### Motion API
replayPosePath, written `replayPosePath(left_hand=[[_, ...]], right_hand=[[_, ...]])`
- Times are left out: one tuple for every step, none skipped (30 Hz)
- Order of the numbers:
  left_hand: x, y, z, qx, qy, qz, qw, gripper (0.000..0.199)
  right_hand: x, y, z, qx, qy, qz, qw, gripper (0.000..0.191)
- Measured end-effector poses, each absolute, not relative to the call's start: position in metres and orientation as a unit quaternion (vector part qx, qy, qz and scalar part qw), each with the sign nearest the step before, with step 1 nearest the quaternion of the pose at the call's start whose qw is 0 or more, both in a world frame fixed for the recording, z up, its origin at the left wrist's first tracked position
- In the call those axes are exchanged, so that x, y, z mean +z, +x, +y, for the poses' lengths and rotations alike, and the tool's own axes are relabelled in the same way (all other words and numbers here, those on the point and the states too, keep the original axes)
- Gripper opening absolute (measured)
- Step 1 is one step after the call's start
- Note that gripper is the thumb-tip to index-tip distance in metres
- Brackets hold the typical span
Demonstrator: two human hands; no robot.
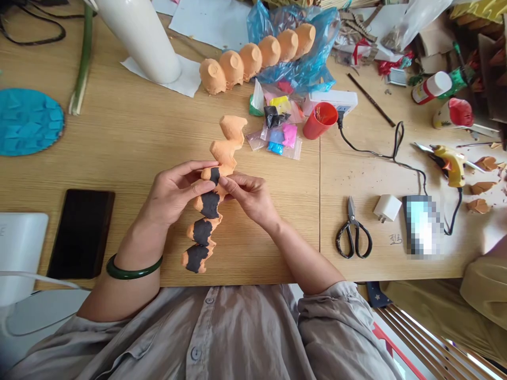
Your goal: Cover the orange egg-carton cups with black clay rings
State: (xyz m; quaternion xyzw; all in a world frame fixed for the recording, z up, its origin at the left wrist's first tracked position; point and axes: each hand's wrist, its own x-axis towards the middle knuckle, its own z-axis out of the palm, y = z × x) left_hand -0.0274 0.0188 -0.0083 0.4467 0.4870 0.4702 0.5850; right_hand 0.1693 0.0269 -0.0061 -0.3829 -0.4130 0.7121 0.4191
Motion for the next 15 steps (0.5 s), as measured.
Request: replayPosePath(left_hand=[[-0.0084,-0.0276,0.0192,0.463,0.434,0.486,0.601,0.051],[-0.0088,-0.0277,0.0196,0.458,0.424,0.485,0.613,0.051],[-0.0092,-0.0276,0.02,0.456,0.417,0.486,0.618,0.052],[-0.0097,-0.0272,0.0203,0.456,0.415,0.489,0.617,0.053],[-0.0101,-0.0267,0.0204,0.456,0.415,0.493,0.613,0.053],[-0.0104,-0.0259,0.0203,0.458,0.416,0.498,0.608,0.053],[-0.0105,-0.0249,0.02,0.459,0.418,0.502,0.603,0.053],[-0.0105,-0.0239,0.0197,0.46,0.419,0.505,0.598,0.053],[-0.0103,-0.0229,0.0192,0.461,0.42,0.509,0.593,0.054],[-0.0099,-0.0219,0.0188,0.462,0.421,0.512,0.59,0.054],[-0.0095,-0.0211,0.0184,0.462,0.418,0.514,0.59,0.054],[-0.0089,-0.0205,0.0182,0.46,0.413,0.513,0.595,0.054],[-0.0083,-0.02,0.0181,0.458,0.404,0.51,0.607,0.055],[-0.0078,-0.0197,0.0181,0.454,0.39,0.504,0.623,0.055],[-0.0072,-0.0195,0.0182,0.449,0.371,0.497,0.643,0.054]], right_hand=[[-0.0053,0.1693,0.0262,0.703,-0.386,-0.426,0.419,0.048],[-0.0051,0.1694,0.0257,0.694,-0.391,-0.437,0.418,0.049],[-0.0055,0.1695,0.0253,0.688,-0.396,-0.444,0.415,0.051],[-0.0064,0.1695,0.0251,0.683,-0.401,-0.45,0.414,0.051],[-0.0076,0.1696,0.0249,0.679,-0.403,-0.455,0.413,0.052],[-0.0088,0.1695,0.0247,0.675,-0.405,-0.458,0.413,0.052],[-0.01,0.1694,0.0245,0.673,-0.405,-0.46,0.413,0.052],[-0.011,0.1693,0.0243,0.672,-0.405,-0.462,0.414,0.052],[-0.0118,0.169,0.0241,0.672,-0.406,-0.46,0.414,0.052],[-0.0122,0.1687,0.024,0.674,-0.409,-0.455,0.414,0.052],[-0.0123,0.1684,0.0238,0.678,-0.413,-0.446,0.414,0.052],[-0.0121,0.1681,0.0238,0.683,-0.416,-0.435,0.415,0.052],[-0.0116,0.1679,0.0238,0.688,-0.419,-0.424,0.415,0.052],[-0.011,0.1676,0.0238,0.692,-0.422,-0.415,0.414,0.053],[-0.0103,0.1674,0.0238,0.695,-0.425,-0.41,0.411,0.054]])
